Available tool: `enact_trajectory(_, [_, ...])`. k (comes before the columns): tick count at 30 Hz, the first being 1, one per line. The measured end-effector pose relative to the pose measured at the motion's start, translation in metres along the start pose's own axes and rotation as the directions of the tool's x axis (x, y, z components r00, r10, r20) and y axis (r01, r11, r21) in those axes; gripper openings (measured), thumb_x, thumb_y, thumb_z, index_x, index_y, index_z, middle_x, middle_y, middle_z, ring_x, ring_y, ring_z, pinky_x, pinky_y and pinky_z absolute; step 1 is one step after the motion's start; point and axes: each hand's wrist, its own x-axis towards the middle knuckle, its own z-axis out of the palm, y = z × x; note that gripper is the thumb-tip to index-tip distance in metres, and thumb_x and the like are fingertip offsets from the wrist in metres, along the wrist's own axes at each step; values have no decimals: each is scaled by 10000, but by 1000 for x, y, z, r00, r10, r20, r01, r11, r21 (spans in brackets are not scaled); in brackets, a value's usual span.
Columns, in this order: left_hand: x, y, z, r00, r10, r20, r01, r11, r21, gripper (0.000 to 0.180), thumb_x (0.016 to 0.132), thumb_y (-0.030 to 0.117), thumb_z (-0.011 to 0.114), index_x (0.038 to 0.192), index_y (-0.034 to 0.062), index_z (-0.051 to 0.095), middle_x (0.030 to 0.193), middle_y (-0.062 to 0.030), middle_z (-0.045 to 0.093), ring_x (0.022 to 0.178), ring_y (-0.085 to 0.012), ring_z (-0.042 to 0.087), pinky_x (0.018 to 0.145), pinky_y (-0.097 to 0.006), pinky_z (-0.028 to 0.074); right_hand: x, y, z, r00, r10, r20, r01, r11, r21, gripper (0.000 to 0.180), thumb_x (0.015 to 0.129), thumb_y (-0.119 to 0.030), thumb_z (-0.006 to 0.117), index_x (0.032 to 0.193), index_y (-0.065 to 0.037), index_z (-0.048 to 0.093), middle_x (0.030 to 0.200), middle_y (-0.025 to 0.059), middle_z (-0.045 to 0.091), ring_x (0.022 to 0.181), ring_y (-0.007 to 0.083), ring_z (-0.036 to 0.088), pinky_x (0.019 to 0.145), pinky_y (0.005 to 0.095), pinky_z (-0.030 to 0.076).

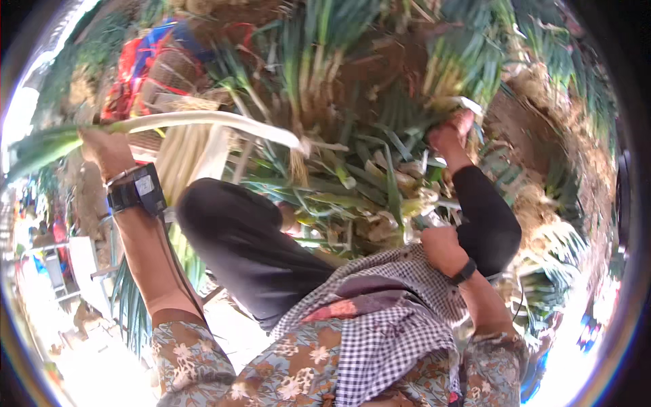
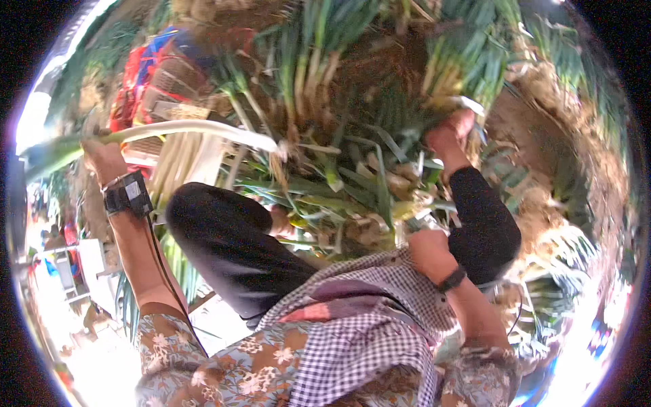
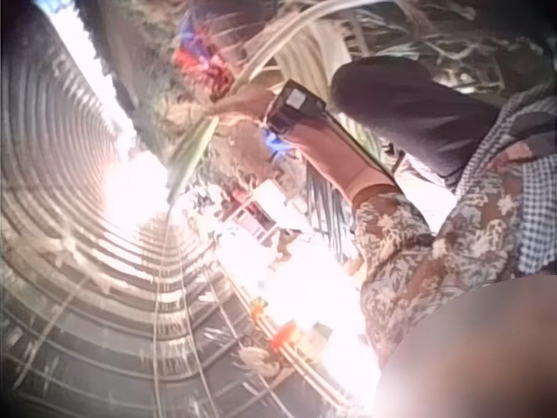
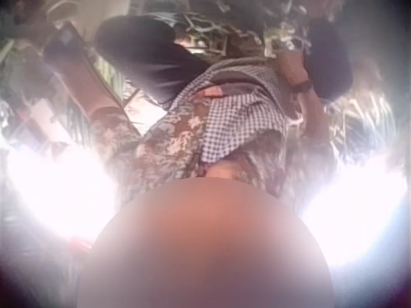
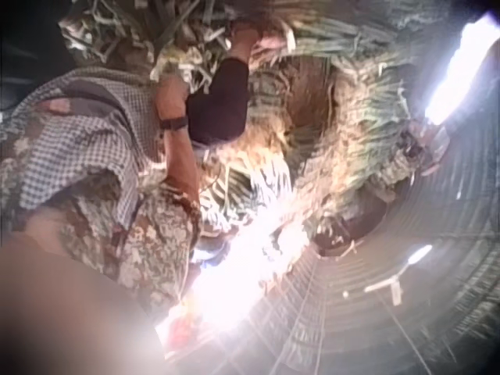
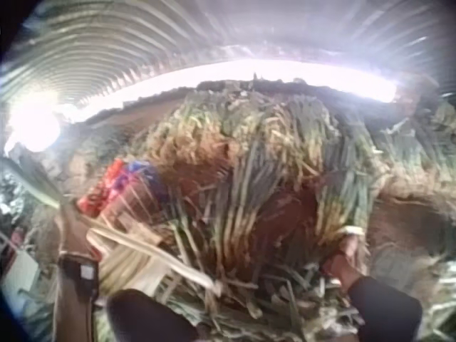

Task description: Peeling outer layers from green onions and sorting them into bundles or crates.

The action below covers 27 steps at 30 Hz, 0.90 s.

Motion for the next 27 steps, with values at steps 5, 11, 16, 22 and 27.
enact_trajectory(5, [75,32,-134,973,180,143,-191,979,68,195,925,129,527,996,-50,559,902,-120,572,830,-271,576,780,-406,506,36,-17,12,924,-141,-356,178,981,72,99,745,-74,593,820,-29,640,791,174,655,758,351,664,629,436,531])
enact_trajectory(11, [8,-9,-253,1000,-29,-5,29,996,-89,291,896,126,647,1079,-81,554,1004,-167,614,898,-265,630,798,-370,572,46,-52,-13,894,-366,-260,416,893,172,153,790,-69,558,922,-14,612,838,196,645,787,383,643,667,459,514])
enact_trajectory(16, [-83,-48,-246,919,-342,-195,266,905,-331,341,907,171,651,1110,-79,539,1034,-168,618,894,-272,643,767,-357,595,49,-37,-15,860,-410,-304,463,877,130,130,797,-87,559,904,-24,596,829,184,623,758,375,633,661,463,510])
enact_trajectory(22, [-126,-68,-251,907,-311,-283,251,940,-230,310,922,209,632,1064,-61,582,1051,-153,639,905,-245,647,816,-362,578,63,-45,-25,868,-411,-280,473,855,213,95,780,-51,549,863,-23,584,829,192,598,821,378,617,688,457,498])
enact_trajectory(27, [-153,-43,-202,867,-470,167,394,851,349,159,911,122,608,964,-26,636,854,-107,684,765,-225,662,740,-335,550,81,-49,-24,851,-462,-249,511,838,194,116,775,-29,538,887,-24,566,837,191,584,821,383,607,700,465,491])
